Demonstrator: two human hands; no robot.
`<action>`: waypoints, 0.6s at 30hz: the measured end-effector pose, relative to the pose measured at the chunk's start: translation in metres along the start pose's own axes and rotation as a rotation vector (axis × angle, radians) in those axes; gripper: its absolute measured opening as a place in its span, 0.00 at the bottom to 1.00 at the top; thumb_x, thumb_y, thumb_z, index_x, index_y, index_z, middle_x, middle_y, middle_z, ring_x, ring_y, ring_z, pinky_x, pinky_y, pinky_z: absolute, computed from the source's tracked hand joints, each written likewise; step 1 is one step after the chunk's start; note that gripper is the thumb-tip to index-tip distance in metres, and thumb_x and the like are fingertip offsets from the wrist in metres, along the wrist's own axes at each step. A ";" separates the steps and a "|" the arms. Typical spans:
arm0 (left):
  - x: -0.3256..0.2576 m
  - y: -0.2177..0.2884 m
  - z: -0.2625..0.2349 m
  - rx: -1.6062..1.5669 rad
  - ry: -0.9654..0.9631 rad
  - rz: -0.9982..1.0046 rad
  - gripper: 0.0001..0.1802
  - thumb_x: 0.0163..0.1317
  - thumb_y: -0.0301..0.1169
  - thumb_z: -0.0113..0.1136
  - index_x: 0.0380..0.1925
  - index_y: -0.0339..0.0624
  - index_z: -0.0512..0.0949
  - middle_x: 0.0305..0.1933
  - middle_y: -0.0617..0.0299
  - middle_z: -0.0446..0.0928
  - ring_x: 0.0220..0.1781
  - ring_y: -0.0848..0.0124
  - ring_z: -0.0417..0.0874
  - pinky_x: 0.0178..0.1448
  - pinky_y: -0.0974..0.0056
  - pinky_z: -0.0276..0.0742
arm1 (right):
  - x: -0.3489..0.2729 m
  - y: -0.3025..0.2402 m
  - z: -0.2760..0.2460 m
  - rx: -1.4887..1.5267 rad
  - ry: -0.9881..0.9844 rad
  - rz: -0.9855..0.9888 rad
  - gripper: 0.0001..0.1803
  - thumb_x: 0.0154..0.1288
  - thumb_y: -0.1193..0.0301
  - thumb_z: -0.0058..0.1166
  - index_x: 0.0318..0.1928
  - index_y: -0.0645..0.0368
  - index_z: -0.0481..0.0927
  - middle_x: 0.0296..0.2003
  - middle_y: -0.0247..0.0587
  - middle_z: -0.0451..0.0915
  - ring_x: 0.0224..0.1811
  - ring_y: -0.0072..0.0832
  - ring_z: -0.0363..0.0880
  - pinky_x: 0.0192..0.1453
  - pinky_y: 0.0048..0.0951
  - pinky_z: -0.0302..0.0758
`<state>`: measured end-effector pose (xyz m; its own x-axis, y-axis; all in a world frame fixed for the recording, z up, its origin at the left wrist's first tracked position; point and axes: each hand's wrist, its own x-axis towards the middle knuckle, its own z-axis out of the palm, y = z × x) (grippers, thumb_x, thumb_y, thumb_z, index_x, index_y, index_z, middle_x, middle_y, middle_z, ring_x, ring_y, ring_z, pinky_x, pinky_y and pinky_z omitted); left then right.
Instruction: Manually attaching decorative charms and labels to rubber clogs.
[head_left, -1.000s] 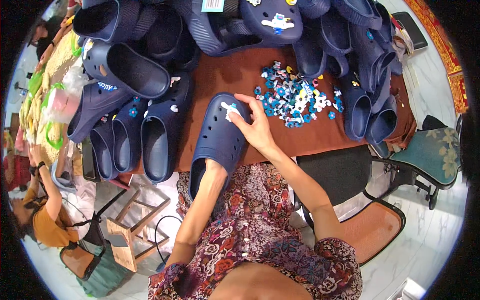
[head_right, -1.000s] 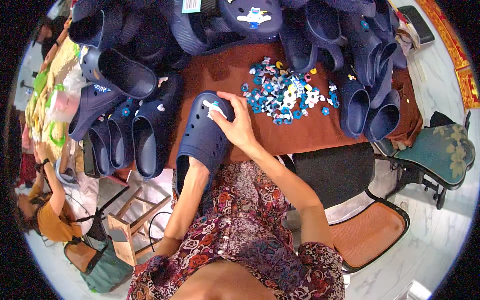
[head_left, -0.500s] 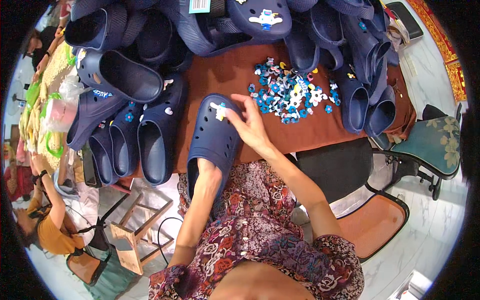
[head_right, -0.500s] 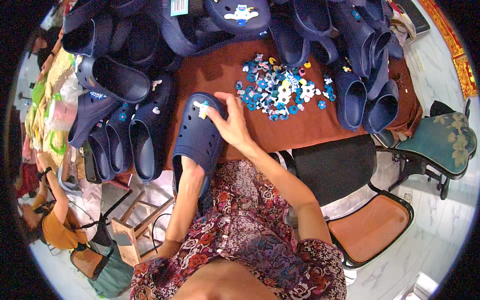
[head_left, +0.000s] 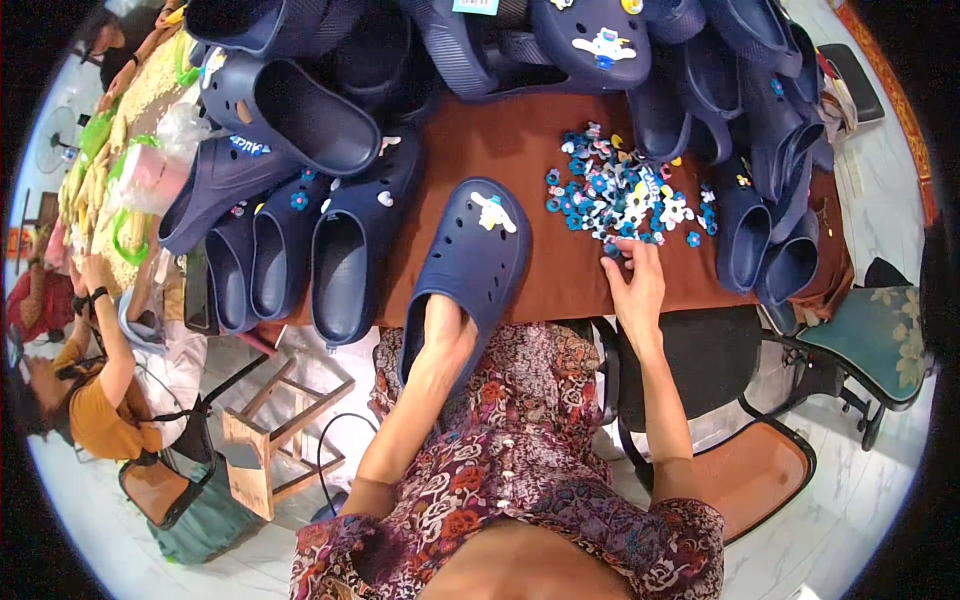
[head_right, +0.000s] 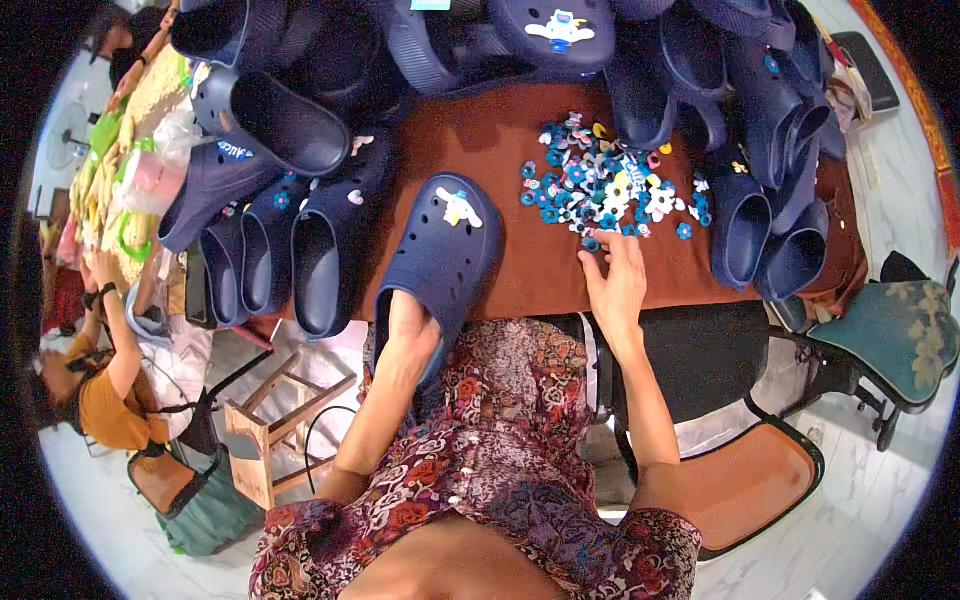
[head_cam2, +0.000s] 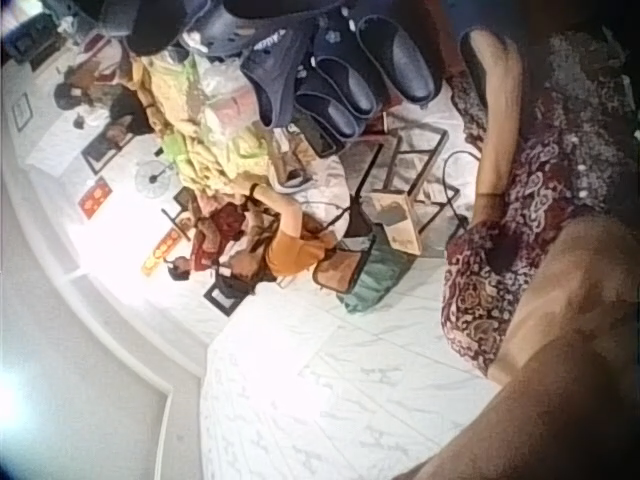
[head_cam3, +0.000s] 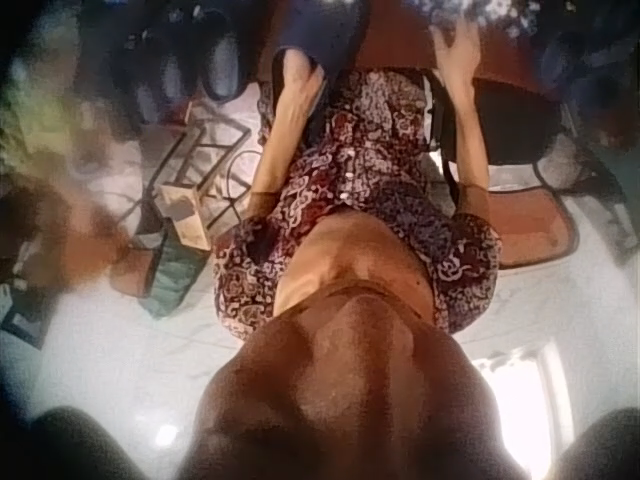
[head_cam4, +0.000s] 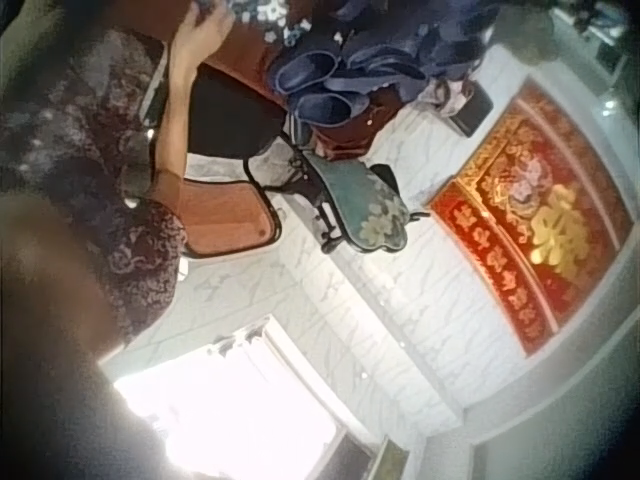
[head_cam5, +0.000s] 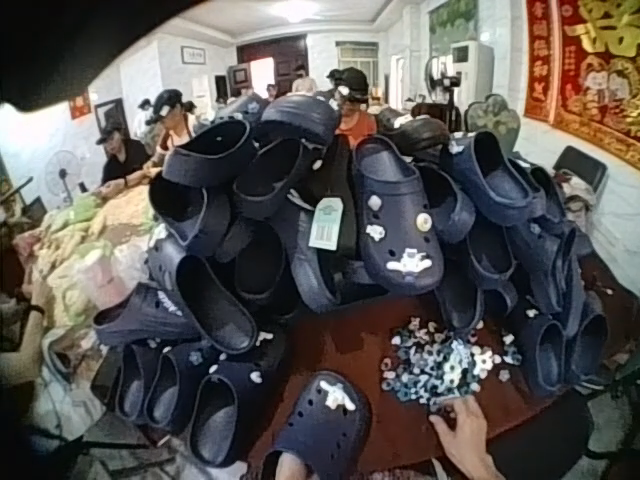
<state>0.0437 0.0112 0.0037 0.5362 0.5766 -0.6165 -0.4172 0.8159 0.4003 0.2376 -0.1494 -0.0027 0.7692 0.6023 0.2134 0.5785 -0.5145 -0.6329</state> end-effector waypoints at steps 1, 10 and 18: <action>-0.001 0.000 0.000 0.016 -0.009 0.010 0.23 0.72 0.40 0.47 0.60 0.40 0.71 0.63 0.56 0.73 0.62 0.60 0.74 0.68 0.54 0.69 | 0.000 0.001 0.000 -0.008 0.012 -0.009 0.14 0.57 0.72 0.63 0.43 0.59 0.77 0.37 0.43 0.75 0.37 0.36 0.76 0.42 0.35 0.74; -0.005 -0.001 -0.022 0.067 -0.099 0.025 0.20 0.72 0.30 0.45 0.60 0.31 0.68 0.61 0.56 0.73 0.62 0.66 0.74 0.67 0.61 0.69 | 0.006 0.008 -0.001 -0.144 -0.015 -0.089 0.07 0.62 0.74 0.58 0.40 0.61 0.77 0.34 0.44 0.76 0.31 0.36 0.77 0.37 0.36 0.74; -0.016 0.006 -0.024 0.284 -0.144 0.015 0.20 0.67 0.30 0.49 0.57 0.32 0.72 0.57 0.58 0.77 0.57 0.66 0.78 0.63 0.60 0.72 | 0.005 -0.022 0.000 0.091 -0.058 -0.132 0.07 0.69 0.73 0.50 0.42 0.62 0.77 0.36 0.46 0.76 0.34 0.37 0.78 0.37 0.34 0.74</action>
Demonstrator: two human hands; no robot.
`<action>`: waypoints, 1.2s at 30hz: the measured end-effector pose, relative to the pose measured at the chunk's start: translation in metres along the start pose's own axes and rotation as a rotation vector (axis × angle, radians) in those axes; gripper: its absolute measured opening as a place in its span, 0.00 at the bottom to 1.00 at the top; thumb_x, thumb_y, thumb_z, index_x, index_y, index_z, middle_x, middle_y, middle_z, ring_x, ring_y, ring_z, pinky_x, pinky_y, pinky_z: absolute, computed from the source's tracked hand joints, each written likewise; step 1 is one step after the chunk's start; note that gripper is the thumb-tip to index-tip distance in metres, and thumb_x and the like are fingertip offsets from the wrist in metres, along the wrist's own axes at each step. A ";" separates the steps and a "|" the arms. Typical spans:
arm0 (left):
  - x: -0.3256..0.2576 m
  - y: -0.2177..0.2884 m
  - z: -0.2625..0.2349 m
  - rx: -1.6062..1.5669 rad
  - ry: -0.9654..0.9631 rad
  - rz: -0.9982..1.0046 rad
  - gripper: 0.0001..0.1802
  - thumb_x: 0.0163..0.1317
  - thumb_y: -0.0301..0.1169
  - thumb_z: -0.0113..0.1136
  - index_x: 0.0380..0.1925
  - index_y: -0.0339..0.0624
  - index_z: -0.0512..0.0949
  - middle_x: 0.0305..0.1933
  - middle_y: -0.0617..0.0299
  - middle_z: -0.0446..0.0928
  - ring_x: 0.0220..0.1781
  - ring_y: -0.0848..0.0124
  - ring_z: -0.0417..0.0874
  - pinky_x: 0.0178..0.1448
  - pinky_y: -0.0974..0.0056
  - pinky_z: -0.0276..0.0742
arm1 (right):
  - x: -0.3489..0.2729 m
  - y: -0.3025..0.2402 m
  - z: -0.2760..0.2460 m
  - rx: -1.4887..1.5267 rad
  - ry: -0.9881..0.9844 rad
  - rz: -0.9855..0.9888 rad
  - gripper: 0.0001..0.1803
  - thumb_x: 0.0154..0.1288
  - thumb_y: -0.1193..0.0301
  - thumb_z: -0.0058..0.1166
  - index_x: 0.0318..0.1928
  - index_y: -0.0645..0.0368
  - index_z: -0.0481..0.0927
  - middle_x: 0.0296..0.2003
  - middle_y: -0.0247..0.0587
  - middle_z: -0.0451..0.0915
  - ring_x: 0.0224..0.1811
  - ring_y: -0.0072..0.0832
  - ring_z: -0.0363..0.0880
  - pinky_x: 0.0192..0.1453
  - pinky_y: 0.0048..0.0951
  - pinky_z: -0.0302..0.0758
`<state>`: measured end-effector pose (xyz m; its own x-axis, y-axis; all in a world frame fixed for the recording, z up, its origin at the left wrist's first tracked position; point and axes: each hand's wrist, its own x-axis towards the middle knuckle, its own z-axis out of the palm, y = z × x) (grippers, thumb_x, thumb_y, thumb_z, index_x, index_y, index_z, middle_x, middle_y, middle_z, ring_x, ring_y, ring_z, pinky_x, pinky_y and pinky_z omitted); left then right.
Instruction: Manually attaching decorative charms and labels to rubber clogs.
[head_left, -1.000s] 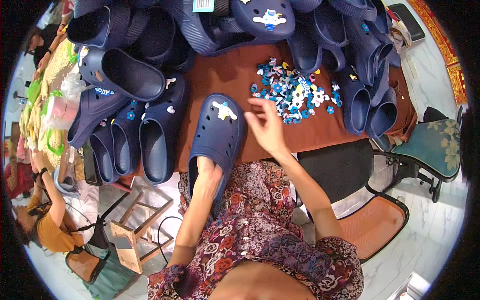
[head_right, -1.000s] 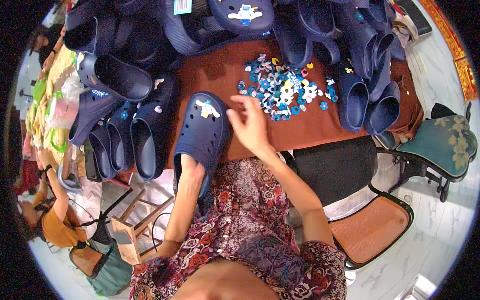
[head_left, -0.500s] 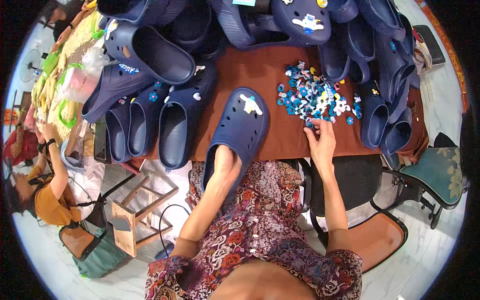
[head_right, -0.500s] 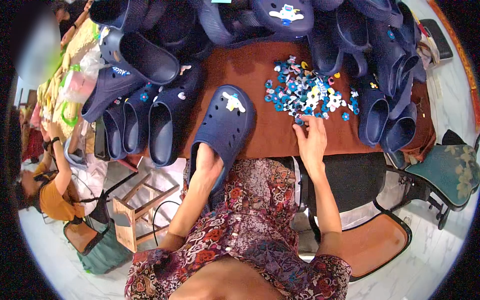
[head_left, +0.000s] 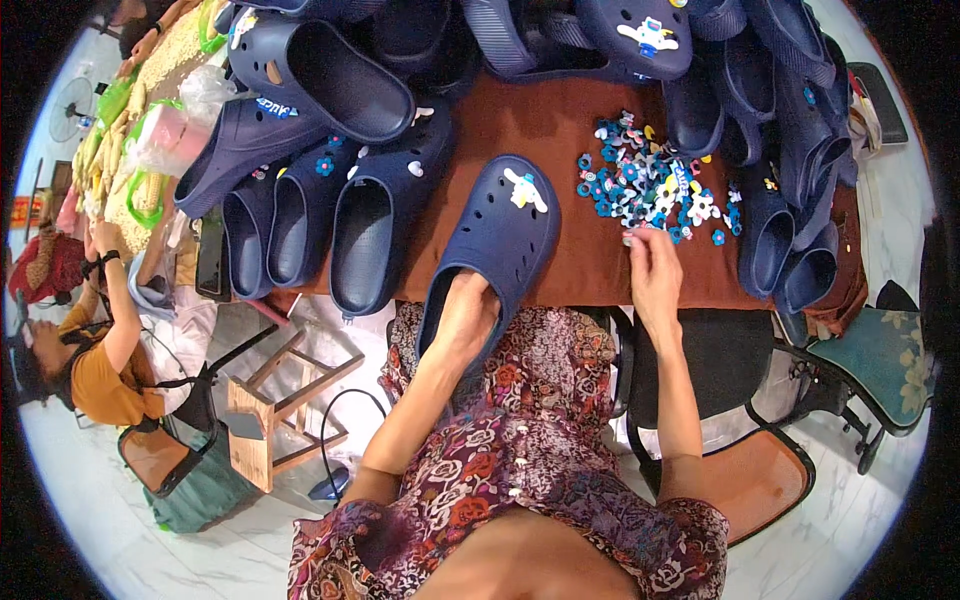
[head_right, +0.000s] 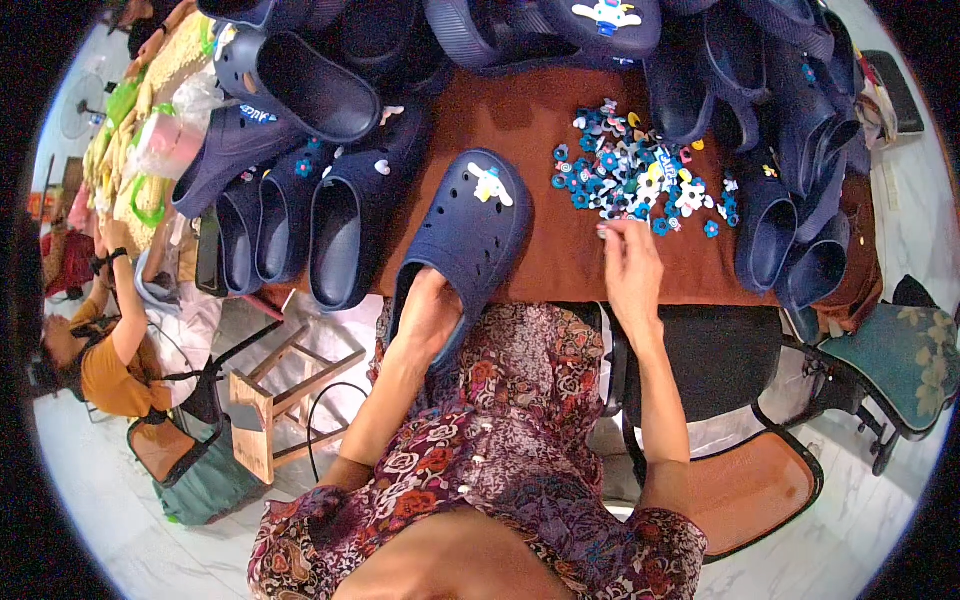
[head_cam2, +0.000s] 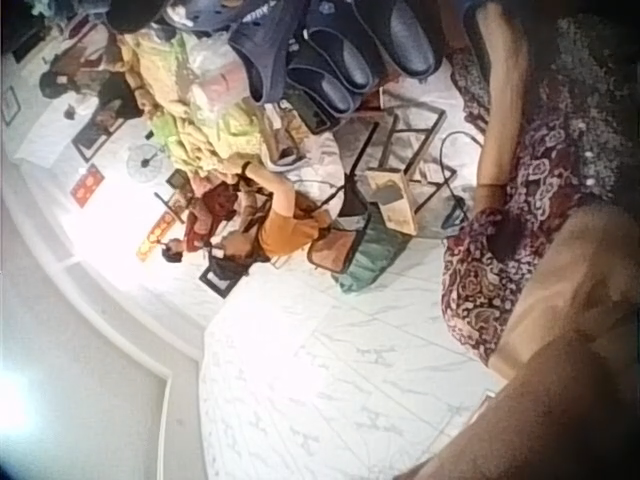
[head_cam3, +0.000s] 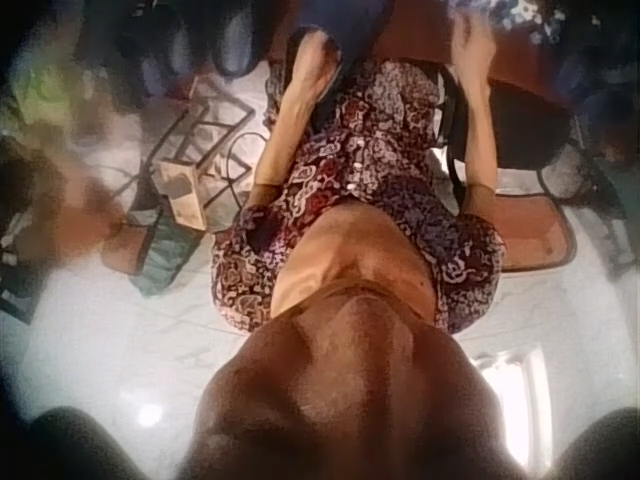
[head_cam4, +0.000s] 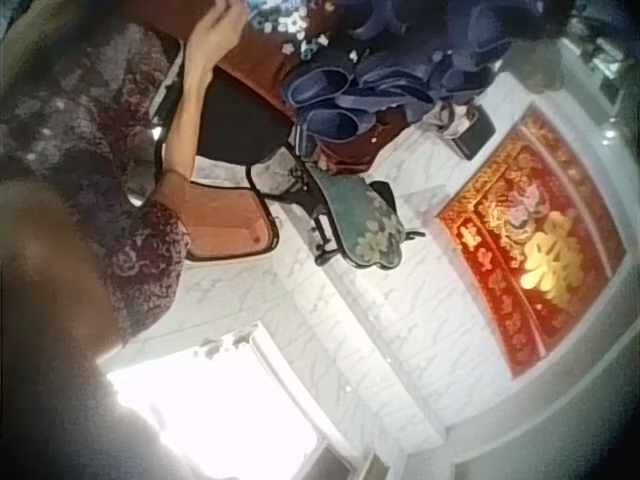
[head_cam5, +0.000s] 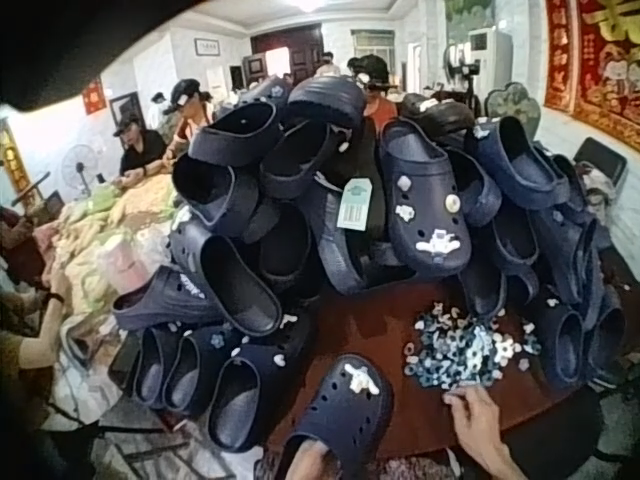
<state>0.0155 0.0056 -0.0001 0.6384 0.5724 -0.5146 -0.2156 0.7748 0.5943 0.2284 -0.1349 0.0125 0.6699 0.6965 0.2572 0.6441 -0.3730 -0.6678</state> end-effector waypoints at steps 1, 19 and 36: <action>0.001 -0.001 0.001 0.010 0.006 -0.002 0.20 0.66 0.29 0.49 0.56 0.32 0.72 0.57 0.58 0.77 0.57 0.66 0.78 0.62 0.60 0.73 | -0.002 -0.006 0.003 0.126 -0.058 0.054 0.07 0.70 0.73 0.49 0.43 0.62 0.78 0.36 0.42 0.77 0.34 0.28 0.78 0.37 0.27 0.75; 0.000 -0.005 0.008 0.024 0.001 0.007 0.20 0.67 0.31 0.48 0.55 0.30 0.73 0.57 0.56 0.77 0.57 0.67 0.78 0.64 0.62 0.71 | -0.002 -0.057 0.063 0.572 -0.200 0.072 0.07 0.67 0.73 0.56 0.42 0.63 0.81 0.36 0.37 0.79 0.36 0.22 0.80 0.37 0.22 0.74; 0.001 -0.010 0.012 -0.022 -0.028 0.064 0.21 0.68 0.35 0.50 0.56 0.32 0.72 0.56 0.57 0.77 0.56 0.67 0.78 0.62 0.62 0.72 | -0.006 -0.048 0.079 0.857 -0.249 0.322 0.04 0.67 0.75 0.56 0.41 0.61 0.77 0.33 0.28 0.77 0.35 0.12 0.73 0.35 0.15 0.72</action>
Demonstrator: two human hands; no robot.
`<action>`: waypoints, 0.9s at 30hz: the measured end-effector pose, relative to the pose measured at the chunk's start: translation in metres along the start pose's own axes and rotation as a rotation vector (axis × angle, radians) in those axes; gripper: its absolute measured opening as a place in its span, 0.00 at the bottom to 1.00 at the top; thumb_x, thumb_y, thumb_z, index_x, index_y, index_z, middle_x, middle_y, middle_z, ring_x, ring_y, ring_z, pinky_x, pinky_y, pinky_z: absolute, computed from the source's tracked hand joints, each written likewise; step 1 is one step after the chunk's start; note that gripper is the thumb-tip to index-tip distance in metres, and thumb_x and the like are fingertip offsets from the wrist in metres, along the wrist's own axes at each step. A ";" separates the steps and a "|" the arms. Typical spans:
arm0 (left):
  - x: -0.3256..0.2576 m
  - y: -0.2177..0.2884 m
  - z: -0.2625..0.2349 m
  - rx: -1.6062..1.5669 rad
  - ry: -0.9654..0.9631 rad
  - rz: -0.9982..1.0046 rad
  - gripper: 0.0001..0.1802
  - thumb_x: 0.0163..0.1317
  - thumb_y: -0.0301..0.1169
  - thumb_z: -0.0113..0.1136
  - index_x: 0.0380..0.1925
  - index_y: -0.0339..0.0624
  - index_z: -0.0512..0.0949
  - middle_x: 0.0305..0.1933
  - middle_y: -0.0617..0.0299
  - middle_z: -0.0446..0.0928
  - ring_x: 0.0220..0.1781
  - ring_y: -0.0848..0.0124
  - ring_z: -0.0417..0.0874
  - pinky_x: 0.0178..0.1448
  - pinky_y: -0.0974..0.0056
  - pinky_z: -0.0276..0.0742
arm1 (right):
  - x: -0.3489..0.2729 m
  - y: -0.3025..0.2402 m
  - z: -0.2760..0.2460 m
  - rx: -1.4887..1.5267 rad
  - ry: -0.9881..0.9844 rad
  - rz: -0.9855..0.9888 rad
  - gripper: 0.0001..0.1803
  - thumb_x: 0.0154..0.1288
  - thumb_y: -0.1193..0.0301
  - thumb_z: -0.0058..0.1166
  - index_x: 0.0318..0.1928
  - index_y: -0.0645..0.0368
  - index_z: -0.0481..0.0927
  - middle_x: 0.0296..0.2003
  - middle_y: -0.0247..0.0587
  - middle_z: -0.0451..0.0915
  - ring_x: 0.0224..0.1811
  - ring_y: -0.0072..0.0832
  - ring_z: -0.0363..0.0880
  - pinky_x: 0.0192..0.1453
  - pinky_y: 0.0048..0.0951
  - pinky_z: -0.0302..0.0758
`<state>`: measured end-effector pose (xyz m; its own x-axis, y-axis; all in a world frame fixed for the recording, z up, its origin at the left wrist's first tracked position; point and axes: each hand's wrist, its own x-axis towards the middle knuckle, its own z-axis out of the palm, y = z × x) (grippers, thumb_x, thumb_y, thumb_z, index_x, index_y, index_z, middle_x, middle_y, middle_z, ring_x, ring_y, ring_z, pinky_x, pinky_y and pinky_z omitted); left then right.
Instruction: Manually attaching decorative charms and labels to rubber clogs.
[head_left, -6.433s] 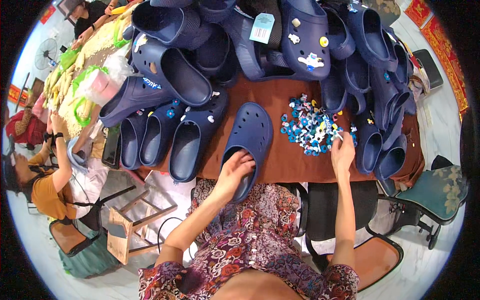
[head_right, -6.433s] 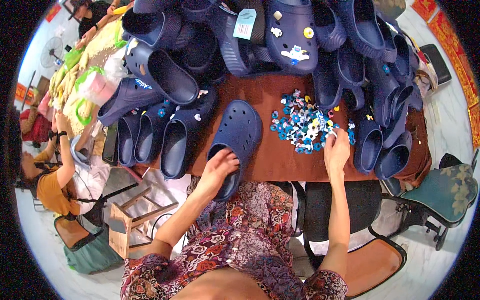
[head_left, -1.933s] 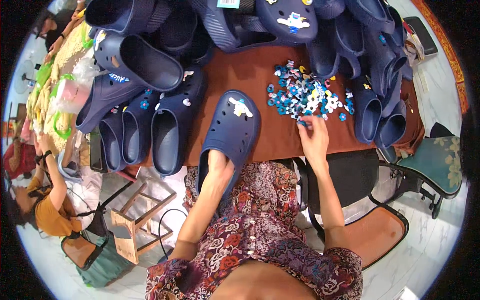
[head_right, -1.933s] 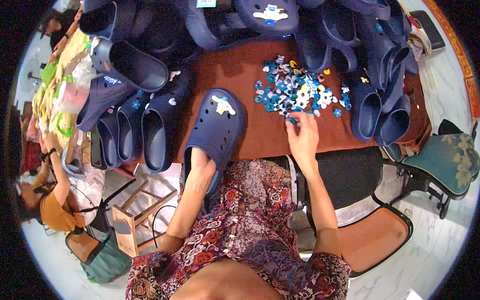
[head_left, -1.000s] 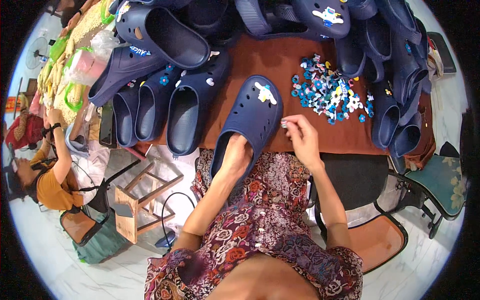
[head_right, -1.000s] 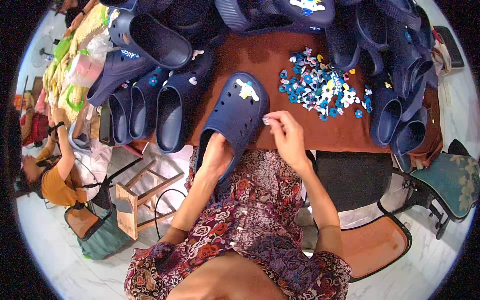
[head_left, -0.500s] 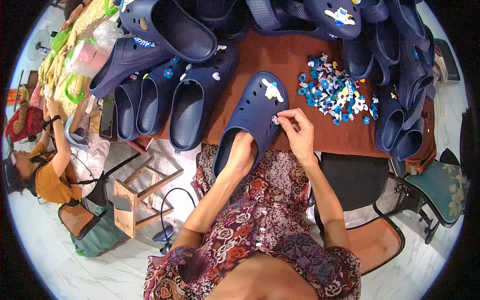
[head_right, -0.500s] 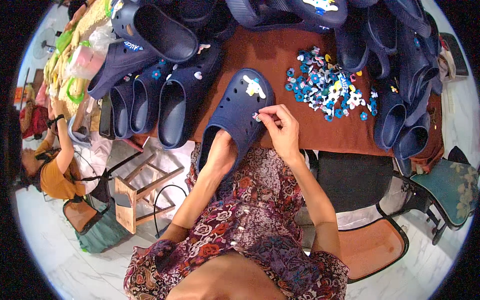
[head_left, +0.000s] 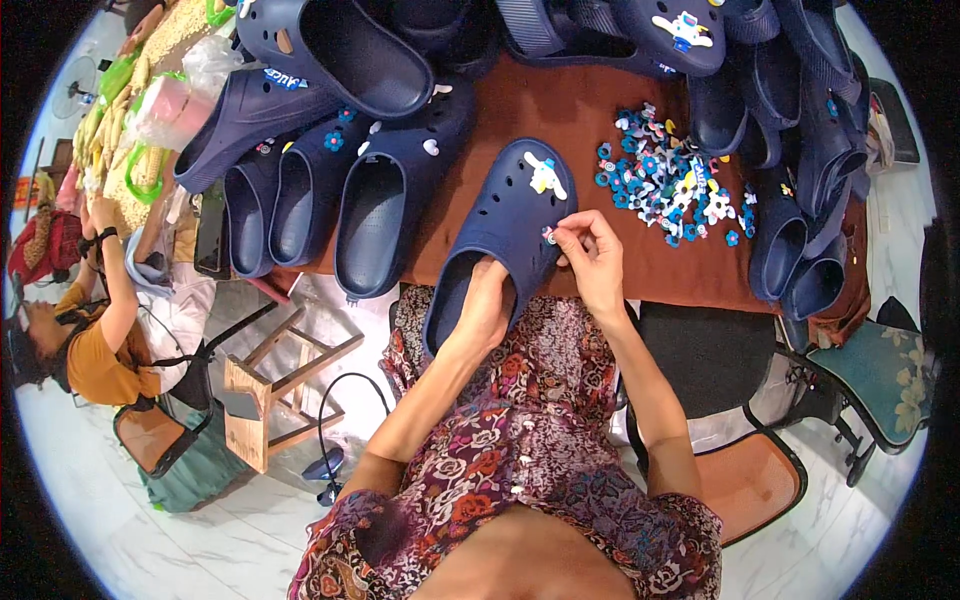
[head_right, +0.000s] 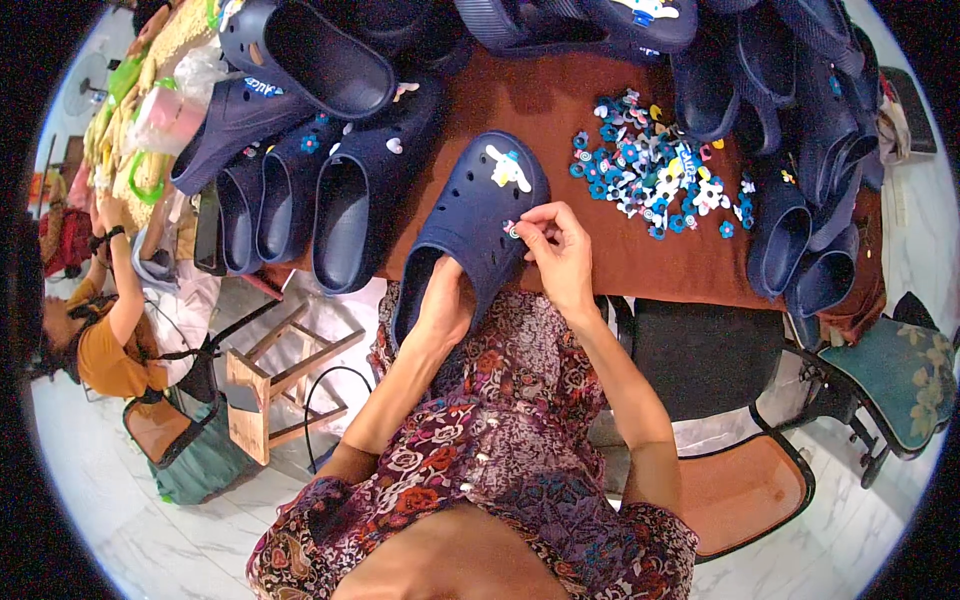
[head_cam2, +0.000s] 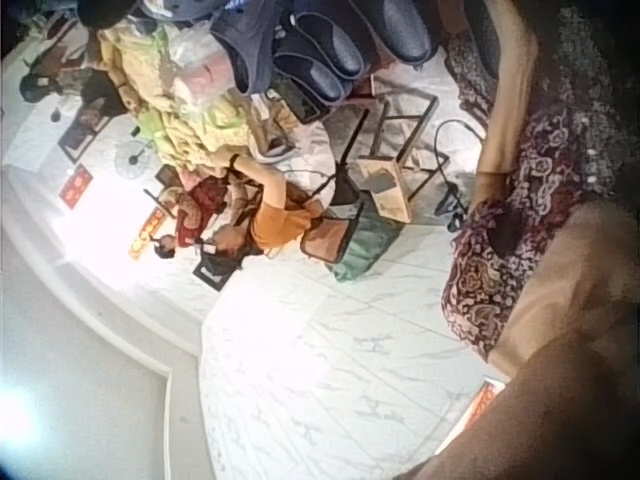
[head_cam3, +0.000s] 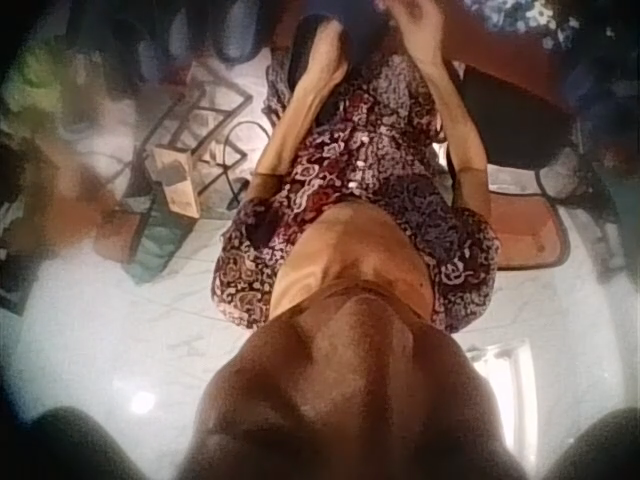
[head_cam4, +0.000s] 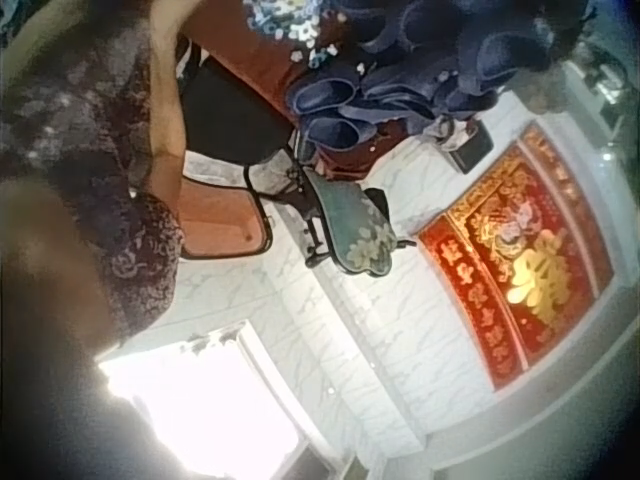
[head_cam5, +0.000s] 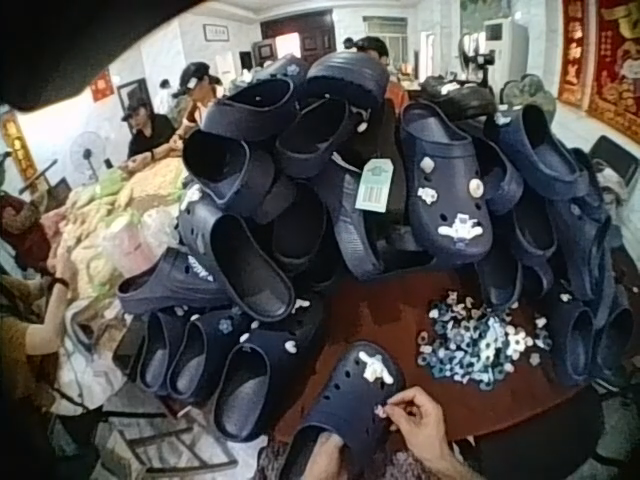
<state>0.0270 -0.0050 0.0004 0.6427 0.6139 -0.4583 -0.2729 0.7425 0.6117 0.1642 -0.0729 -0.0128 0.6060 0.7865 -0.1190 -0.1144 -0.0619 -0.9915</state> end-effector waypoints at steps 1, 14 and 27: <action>-0.001 0.001 0.002 0.019 -0.007 0.003 0.21 0.68 0.35 0.49 0.56 0.33 0.72 0.57 0.57 0.76 0.56 0.67 0.78 0.63 0.62 0.72 | 0.002 0.002 -0.002 0.039 -0.023 0.008 0.04 0.67 0.75 0.57 0.40 0.60 0.77 0.33 0.29 0.77 0.34 0.12 0.73 0.34 0.15 0.73; -0.001 0.000 -0.001 -0.056 -0.006 -0.043 0.21 0.69 0.35 0.47 0.56 0.32 0.72 0.58 0.58 0.75 0.59 0.68 0.76 0.66 0.62 0.68 | -0.008 0.014 0.015 -0.006 0.130 -0.166 0.05 0.65 0.78 0.57 0.41 0.64 0.78 0.37 0.32 0.71 0.36 0.16 0.72 0.42 0.19 0.70; -0.004 -0.009 -0.012 0.069 -0.022 0.071 0.24 0.72 0.39 0.45 0.60 0.31 0.69 0.63 0.58 0.71 0.65 0.69 0.71 0.69 0.63 0.63 | -0.012 0.003 0.020 -0.117 0.187 -0.249 0.04 0.61 0.78 0.62 0.36 0.61 0.80 0.34 0.28 0.69 0.30 0.10 0.68 0.34 0.14 0.67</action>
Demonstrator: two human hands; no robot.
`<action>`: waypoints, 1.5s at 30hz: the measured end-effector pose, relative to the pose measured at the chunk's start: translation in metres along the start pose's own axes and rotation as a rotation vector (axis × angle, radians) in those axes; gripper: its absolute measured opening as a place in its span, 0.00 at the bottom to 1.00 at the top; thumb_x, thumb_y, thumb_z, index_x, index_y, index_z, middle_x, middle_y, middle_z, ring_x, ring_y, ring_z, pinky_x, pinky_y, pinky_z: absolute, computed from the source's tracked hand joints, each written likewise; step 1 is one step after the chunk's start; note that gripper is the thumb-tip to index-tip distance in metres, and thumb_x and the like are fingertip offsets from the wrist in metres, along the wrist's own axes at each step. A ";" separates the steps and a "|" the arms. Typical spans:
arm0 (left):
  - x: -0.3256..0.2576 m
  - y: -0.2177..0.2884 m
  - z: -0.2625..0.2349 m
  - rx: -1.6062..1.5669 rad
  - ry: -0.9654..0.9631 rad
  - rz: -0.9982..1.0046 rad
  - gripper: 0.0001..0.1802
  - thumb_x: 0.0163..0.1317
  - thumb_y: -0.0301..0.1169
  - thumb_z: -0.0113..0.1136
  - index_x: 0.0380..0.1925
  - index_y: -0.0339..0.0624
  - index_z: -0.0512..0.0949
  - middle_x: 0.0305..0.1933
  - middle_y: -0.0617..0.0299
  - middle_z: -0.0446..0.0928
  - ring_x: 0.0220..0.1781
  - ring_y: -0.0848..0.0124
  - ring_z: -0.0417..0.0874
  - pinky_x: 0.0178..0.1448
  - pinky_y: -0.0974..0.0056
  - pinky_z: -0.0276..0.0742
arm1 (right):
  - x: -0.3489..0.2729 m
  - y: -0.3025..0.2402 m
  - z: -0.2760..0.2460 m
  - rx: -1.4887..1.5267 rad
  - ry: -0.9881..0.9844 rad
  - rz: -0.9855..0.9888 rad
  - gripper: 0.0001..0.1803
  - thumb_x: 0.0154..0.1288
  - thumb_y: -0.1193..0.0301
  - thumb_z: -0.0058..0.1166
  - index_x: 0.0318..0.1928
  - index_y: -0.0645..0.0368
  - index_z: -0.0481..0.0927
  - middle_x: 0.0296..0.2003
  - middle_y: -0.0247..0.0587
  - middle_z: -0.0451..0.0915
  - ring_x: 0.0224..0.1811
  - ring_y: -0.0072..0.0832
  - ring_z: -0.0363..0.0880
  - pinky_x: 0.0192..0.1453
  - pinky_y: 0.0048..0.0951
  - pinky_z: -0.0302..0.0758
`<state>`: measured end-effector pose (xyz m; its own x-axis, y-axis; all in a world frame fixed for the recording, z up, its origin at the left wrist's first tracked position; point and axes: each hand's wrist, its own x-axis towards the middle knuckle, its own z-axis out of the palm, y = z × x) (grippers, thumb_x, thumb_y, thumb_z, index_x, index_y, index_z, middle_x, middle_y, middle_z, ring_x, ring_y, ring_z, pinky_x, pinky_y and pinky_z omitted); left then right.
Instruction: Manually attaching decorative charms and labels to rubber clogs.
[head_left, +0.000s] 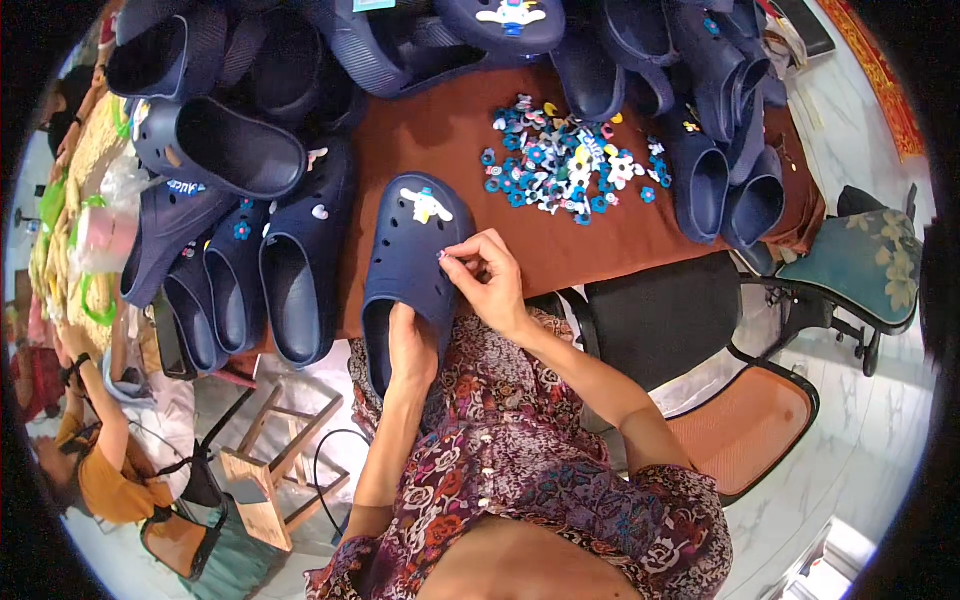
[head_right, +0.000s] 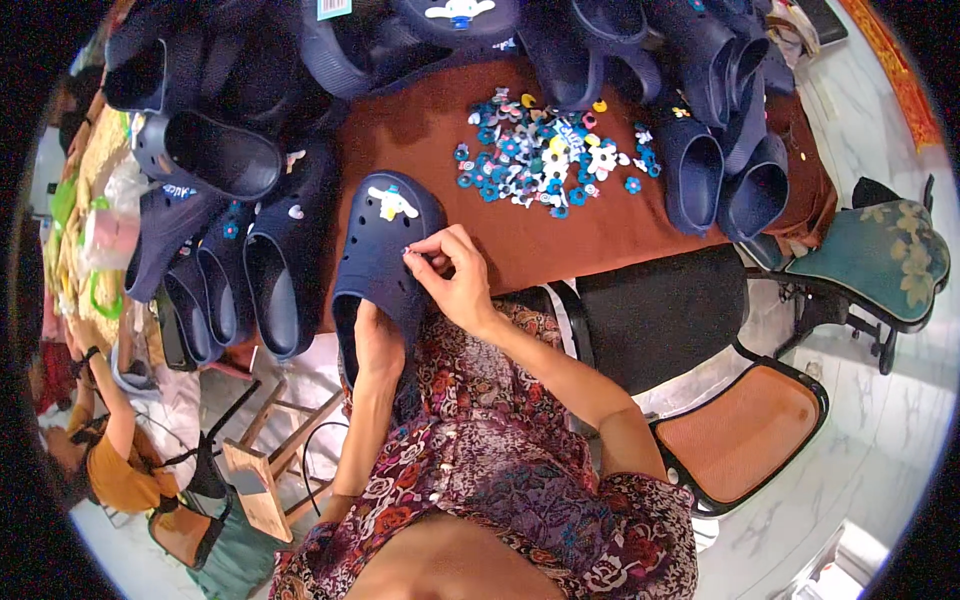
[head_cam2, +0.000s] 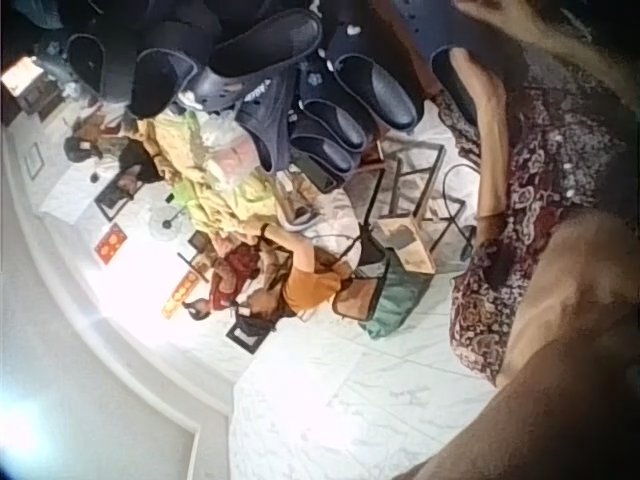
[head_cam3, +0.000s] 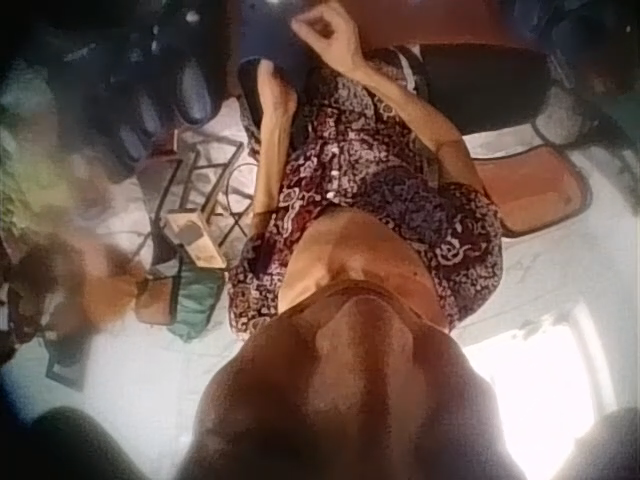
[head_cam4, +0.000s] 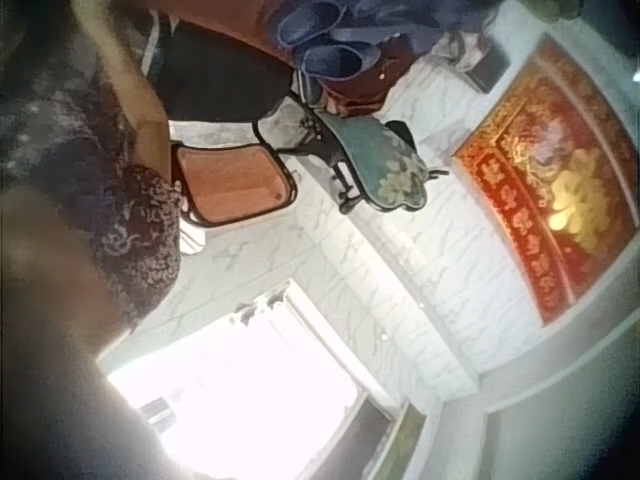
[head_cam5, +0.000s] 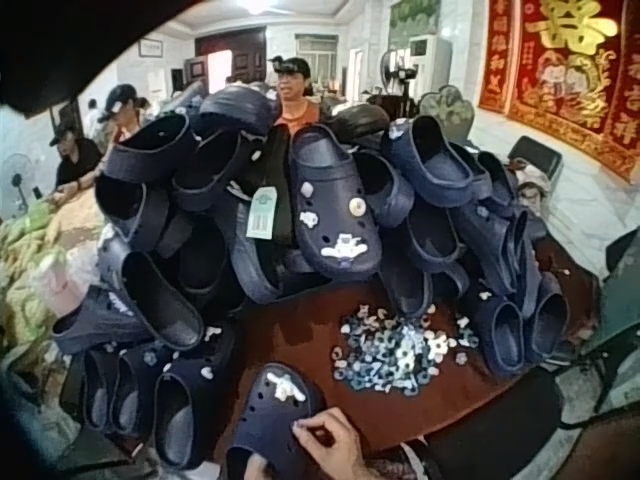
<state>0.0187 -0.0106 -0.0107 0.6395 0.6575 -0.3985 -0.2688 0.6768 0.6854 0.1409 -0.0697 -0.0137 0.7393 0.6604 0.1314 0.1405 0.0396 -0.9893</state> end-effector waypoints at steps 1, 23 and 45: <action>0.000 -0.001 -0.001 0.001 -0.008 -0.003 0.24 0.72 0.39 0.45 0.60 0.31 0.69 0.63 0.58 0.71 0.65 0.69 0.71 0.69 0.63 0.63 | 0.000 0.000 0.001 -0.003 0.008 -0.003 0.04 0.61 0.78 0.62 0.36 0.61 0.80 0.34 0.28 0.69 0.30 0.10 0.68 0.34 0.14 0.67; 0.003 -0.001 -0.004 0.038 0.042 -0.030 0.25 0.70 0.38 0.45 0.62 0.34 0.68 0.63 0.58 0.72 0.63 0.65 0.73 0.68 0.60 0.65 | 0.102 0.053 -0.231 -1.094 0.466 -0.274 0.28 0.70 0.61 0.47 0.62 0.69 0.64 0.59 0.60 0.67 0.62 0.54 0.64 0.64 0.48 0.62; 0.003 0.000 0.000 0.031 0.117 -0.016 0.25 0.71 0.35 0.48 0.62 0.29 0.65 0.63 0.55 0.71 0.62 0.65 0.73 0.67 0.62 0.68 | 0.120 0.064 -0.201 -0.838 0.350 -0.320 0.09 0.68 0.71 0.47 0.39 0.57 0.81 0.43 0.45 0.80 0.45 0.42 0.76 0.51 0.41 0.70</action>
<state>0.0208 -0.0089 -0.0122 0.5546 0.6819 -0.4769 -0.2353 0.6782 0.6961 0.3705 -0.1385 -0.0490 0.7197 0.4448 0.5331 0.6943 -0.4591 -0.5543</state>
